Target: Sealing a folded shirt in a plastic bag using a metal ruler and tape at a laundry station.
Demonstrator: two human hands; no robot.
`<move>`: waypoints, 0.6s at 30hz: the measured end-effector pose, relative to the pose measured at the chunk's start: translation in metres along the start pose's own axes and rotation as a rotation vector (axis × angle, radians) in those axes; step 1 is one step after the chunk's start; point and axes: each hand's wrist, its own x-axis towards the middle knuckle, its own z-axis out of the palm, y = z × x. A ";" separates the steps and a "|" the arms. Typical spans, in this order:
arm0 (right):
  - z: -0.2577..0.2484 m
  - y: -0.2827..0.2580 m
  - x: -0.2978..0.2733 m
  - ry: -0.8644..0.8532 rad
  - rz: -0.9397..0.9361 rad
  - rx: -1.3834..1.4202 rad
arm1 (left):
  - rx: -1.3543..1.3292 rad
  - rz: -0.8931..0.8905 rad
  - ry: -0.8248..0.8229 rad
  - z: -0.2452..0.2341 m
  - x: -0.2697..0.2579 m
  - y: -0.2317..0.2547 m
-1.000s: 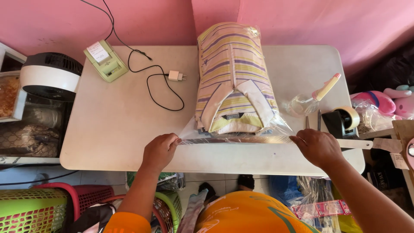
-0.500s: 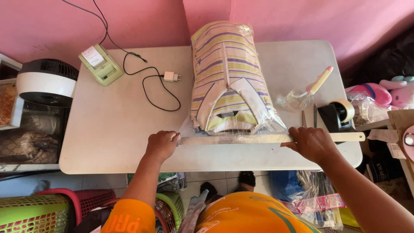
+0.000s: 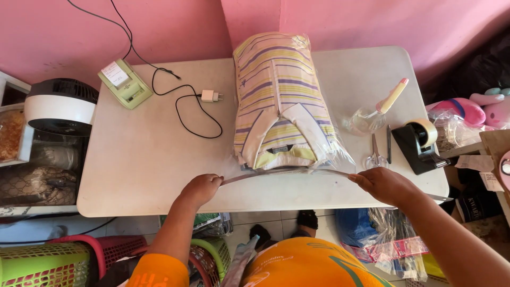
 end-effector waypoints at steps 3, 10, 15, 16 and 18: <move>-0.006 -0.002 0.001 -0.132 0.050 0.091 | 0.081 -0.011 0.023 -0.005 -0.013 0.005; -0.006 0.017 0.034 -0.271 0.166 0.326 | 0.157 0.090 0.084 -0.016 -0.028 0.017; -0.017 0.018 0.048 -0.339 0.213 0.309 | 0.540 0.227 0.262 -0.028 -0.050 0.034; -0.021 0.012 0.046 -0.340 0.212 0.309 | 0.540 0.226 0.262 -0.016 -0.042 0.022; -0.029 0.004 0.041 -0.366 0.177 0.259 | 0.580 0.486 0.589 0.011 -0.025 0.000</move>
